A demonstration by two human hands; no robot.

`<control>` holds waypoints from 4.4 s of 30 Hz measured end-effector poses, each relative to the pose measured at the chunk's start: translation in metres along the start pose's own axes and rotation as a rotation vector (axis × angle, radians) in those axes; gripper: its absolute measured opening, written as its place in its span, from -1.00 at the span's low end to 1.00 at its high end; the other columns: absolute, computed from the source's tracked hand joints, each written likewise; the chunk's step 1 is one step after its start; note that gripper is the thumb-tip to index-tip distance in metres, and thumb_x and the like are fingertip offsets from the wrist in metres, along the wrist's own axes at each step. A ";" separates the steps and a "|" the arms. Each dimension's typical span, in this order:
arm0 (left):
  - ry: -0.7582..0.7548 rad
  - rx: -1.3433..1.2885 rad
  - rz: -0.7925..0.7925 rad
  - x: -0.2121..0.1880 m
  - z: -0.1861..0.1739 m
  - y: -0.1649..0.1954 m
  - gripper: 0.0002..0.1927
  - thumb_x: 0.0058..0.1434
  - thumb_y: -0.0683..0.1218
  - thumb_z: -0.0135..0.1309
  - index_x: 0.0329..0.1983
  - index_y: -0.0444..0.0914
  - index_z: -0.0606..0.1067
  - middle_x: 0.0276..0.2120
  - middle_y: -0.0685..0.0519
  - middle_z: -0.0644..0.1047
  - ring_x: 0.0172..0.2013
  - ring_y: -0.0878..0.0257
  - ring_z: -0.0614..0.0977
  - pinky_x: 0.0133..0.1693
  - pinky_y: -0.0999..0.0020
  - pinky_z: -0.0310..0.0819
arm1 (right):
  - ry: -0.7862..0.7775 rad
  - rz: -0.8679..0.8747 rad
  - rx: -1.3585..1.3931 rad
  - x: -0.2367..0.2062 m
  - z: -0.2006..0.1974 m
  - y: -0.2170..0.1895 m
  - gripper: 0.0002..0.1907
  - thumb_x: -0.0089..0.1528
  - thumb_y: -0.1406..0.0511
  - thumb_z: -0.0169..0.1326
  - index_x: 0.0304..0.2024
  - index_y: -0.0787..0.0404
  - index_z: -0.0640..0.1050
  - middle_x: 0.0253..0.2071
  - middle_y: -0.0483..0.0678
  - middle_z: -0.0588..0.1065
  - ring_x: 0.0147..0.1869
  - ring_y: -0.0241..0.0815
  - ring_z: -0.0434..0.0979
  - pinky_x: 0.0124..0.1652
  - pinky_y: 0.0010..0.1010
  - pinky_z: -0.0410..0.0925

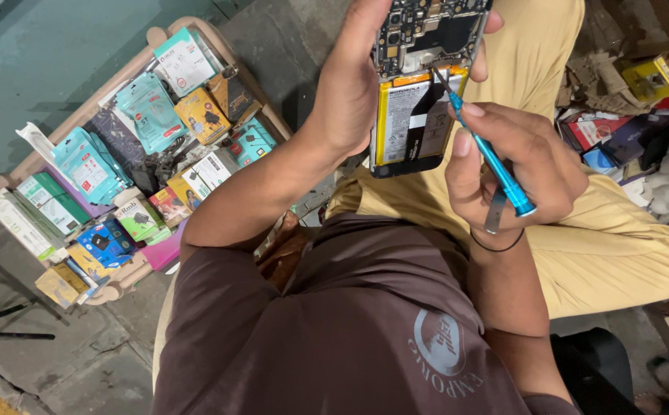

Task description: The person sits cross-legged on a chair with a disassembled smartphone on their lap. They use tweezers to work on the internal components, then use a small blue screwdriver to unscrew and pry at the phone's board and battery area, holding the phone steady with the other hand.

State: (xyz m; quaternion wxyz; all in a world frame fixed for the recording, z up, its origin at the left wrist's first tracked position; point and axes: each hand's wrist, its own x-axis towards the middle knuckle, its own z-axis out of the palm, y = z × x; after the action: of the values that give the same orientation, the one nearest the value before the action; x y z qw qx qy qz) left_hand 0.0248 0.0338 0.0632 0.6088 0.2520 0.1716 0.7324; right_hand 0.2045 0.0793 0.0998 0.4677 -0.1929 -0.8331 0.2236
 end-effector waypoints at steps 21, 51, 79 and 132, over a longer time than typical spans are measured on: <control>-0.020 0.015 0.019 -0.001 -0.002 -0.001 -0.34 0.71 0.21 -0.46 0.26 -0.45 0.42 0.10 -0.15 0.50 -0.06 0.11 0.56 0.00 0.18 0.55 | 0.023 -0.030 -0.030 0.002 -0.001 0.001 -0.89 0.39 0.41 0.21 -0.08 0.38 0.61 -0.23 0.13 0.62 -0.21 -0.07 0.67 -0.21 -0.45 0.46; -0.025 0.051 0.037 -0.002 -0.002 -0.001 -0.36 0.74 0.19 -0.45 0.21 -0.46 0.42 0.07 -0.16 0.51 -0.06 0.13 0.57 0.00 0.19 0.55 | 0.045 -0.024 -0.023 0.001 0.001 0.002 -0.88 0.38 0.41 0.20 -0.09 0.39 0.60 -0.23 0.15 0.62 -0.21 -0.06 0.68 -0.19 -0.43 0.49; -0.024 0.002 0.027 -0.001 -0.001 -0.003 -0.35 0.71 0.20 -0.45 0.24 -0.44 0.43 0.09 -0.13 0.52 -0.07 0.13 0.57 -0.02 0.20 0.54 | 0.015 -0.048 -0.020 0.004 0.000 0.000 -0.91 0.36 0.44 0.19 -0.11 0.39 0.60 -0.25 0.13 0.62 -0.19 -0.06 0.66 -0.22 -0.45 0.46; 0.069 0.089 0.024 -0.001 0.011 0.011 -0.28 0.62 0.24 -0.42 0.18 -0.51 0.44 0.00 -0.25 0.58 -0.09 0.06 0.64 -0.04 0.16 0.55 | 0.065 0.004 -0.037 -0.004 0.002 0.012 -0.90 0.32 0.42 0.17 -0.14 0.36 0.56 -0.26 0.14 0.62 -0.21 -0.05 0.66 -0.23 -0.44 0.47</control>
State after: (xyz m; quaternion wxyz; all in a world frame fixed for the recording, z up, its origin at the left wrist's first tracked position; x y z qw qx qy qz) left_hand 0.0221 0.0303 0.0783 0.5820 0.2555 0.2216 0.7395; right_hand 0.2059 0.0863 0.0895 0.4904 -0.2101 -0.8211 0.2028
